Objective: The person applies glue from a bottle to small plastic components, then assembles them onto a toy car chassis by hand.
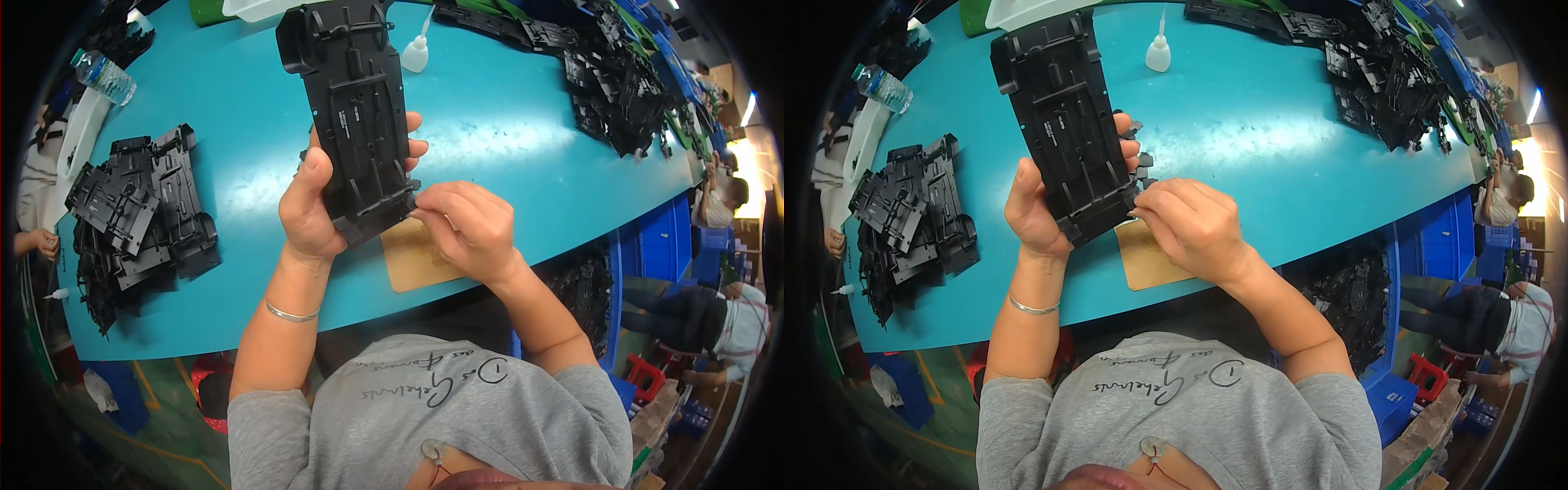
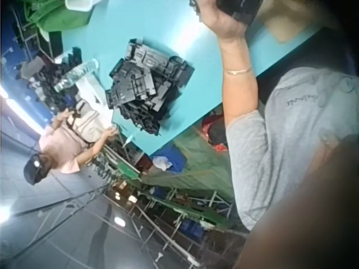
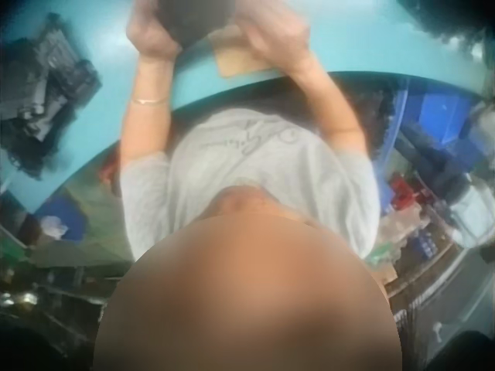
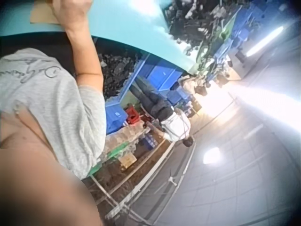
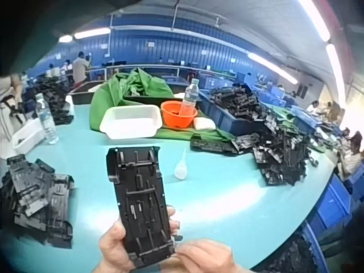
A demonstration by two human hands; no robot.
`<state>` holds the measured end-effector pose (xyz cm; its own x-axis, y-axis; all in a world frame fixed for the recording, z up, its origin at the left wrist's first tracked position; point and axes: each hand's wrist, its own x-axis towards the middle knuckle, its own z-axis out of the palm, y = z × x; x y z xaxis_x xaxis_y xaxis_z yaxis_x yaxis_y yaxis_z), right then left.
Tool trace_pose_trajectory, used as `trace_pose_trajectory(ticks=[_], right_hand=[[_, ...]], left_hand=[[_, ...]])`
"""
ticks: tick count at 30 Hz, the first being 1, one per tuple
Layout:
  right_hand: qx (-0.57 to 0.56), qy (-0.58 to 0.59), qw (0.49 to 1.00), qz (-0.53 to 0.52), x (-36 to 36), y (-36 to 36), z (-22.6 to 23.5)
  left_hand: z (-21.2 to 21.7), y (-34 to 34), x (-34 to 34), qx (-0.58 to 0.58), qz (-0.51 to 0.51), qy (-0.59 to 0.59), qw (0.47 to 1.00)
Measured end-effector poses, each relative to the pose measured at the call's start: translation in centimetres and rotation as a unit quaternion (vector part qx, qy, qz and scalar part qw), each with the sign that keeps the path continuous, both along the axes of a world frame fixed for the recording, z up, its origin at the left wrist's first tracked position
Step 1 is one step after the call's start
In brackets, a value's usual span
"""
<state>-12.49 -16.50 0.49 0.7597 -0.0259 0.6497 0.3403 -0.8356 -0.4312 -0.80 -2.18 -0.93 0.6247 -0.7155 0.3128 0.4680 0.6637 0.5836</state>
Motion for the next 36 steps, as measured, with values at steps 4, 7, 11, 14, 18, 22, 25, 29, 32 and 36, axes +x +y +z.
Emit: trace_pose_trajectory(ticks=[4,7,11,14,18,22,25,29,32,36], right_hand=[[0.112,0.111,0.988,0.000,2.4,-2.8,1.0],[0.175,0.131,0.974,-0.059,8.1,-7.6,-0.9],[0.133,0.165,0.970,-0.119,13.8,-13.6,-4.6],[0.124,0.150,0.976,-0.096,16.5,-14.1,-5.9],[0.163,0.188,0.962,-0.112,16.1,-13.0,-5.8],[0.213,0.177,0.960,-0.027,11.5,-14.2,-4.0],[0.120,0.227,0.966,-0.005,5.7,-13.3,0.3],[-0.021,0.231,0.972,0.030,-0.3,-12.6,3.0],[-0.044,0.271,0.960,0.060,-3.3,-10.8,4.7],[-0.199,0.231,0.950,0.060,-5.3,-8.8,5.9]], left_hand=[[1.8,1.6,0.6,0.074,0.069,-0.043,0.994],[3.4,3.2,1.0,0.031,0.123,0.035,0.991],[6.1,6.4,2.0,0.132,0.244,0.015,0.961],[7.0,12.7,3.8,0.258,0.350,-0.099,0.895],[10.1,22.5,6.3,0.407,0.461,-0.151,0.774],[11.0,34.7,10.2,0.561,0.551,-0.163,0.595],[9.9,42.6,13.4,0.576,0.486,-0.122,0.646],[7.9,47.0,17.1,0.634,0.438,-0.060,0.634],[9.0,50.8,18.0,0.728,0.430,-0.041,0.533],[10.5,44.9,14.1,0.655,0.566,-0.259,0.427]])
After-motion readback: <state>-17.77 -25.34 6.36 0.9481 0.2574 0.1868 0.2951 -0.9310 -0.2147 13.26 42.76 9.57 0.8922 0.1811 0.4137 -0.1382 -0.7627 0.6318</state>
